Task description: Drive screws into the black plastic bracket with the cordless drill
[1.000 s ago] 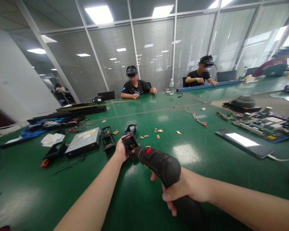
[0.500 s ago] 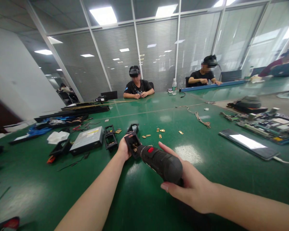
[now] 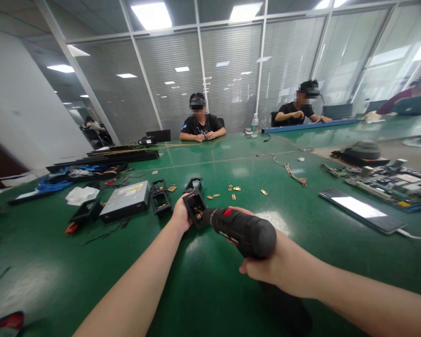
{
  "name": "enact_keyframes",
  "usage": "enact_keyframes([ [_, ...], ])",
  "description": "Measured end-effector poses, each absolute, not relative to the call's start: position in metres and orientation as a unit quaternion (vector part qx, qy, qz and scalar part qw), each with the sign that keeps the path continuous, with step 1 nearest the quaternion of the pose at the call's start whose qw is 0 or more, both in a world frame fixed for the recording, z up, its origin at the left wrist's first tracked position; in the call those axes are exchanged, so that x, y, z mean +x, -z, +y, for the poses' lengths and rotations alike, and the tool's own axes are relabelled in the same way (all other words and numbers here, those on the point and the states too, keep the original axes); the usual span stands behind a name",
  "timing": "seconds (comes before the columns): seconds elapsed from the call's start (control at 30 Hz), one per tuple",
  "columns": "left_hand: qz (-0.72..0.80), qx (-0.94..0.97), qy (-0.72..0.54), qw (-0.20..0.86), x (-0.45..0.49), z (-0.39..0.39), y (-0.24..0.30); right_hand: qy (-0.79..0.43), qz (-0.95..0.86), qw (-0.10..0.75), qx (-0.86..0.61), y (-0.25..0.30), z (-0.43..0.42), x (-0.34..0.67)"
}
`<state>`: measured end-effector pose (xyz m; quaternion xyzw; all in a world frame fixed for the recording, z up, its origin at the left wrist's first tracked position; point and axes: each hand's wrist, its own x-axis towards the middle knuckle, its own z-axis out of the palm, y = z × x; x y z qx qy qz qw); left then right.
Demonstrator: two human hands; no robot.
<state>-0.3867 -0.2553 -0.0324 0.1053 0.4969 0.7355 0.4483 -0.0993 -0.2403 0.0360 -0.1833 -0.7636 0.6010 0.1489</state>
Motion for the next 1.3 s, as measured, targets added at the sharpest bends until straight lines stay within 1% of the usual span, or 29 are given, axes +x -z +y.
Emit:
enact_keyframes([
  [0.1,0.499,0.086,-0.739,0.445,-0.379,-0.254,0.034,-0.617,-0.761,0.127,-0.157,-0.037,-0.229,-0.094],
  [0.27,0.488,0.110,-0.736,0.456,-0.373,-0.254,0.035,-0.577,-0.798,0.113,-0.133,-0.038,-0.215,-0.081],
  [0.43,0.475,0.142,-0.730,0.470,-0.375,-0.257,0.033,-0.649,-0.743,0.072,-0.147,-0.029,-0.207,-0.082],
  [0.53,0.481,0.139,-0.724,0.474,-0.376,-0.257,0.032,-0.661,-0.730,0.068,-0.157,-0.025,-0.206,-0.085],
  [0.6,0.481,0.142,-0.718,0.483,-0.377,-0.258,0.032,-0.647,-0.747,0.053,-0.140,-0.026,-0.206,-0.086],
  [0.7,0.477,0.147,-0.715,0.489,-0.379,-0.257,0.033,-0.585,-0.802,0.044,-0.110,-0.031,-0.205,-0.088],
  [0.8,0.474,0.147,-0.720,0.485,-0.380,-0.256,0.034,-0.531,-0.838,0.045,-0.118,-0.034,-0.204,-0.088],
  [0.87,0.469,0.146,-0.722,0.487,-0.380,-0.256,0.034,-0.521,-0.843,0.039,-0.132,-0.034,-0.204,-0.087],
  [1.07,0.479,0.158,-0.712,0.487,-0.379,-0.255,0.032,-0.598,-0.790,-0.003,-0.137,-0.033,-0.203,-0.089],
  [1.3,0.481,0.147,-0.716,0.484,-0.379,-0.254,0.032,-0.603,-0.783,0.021,-0.152,-0.033,-0.204,-0.091],
])
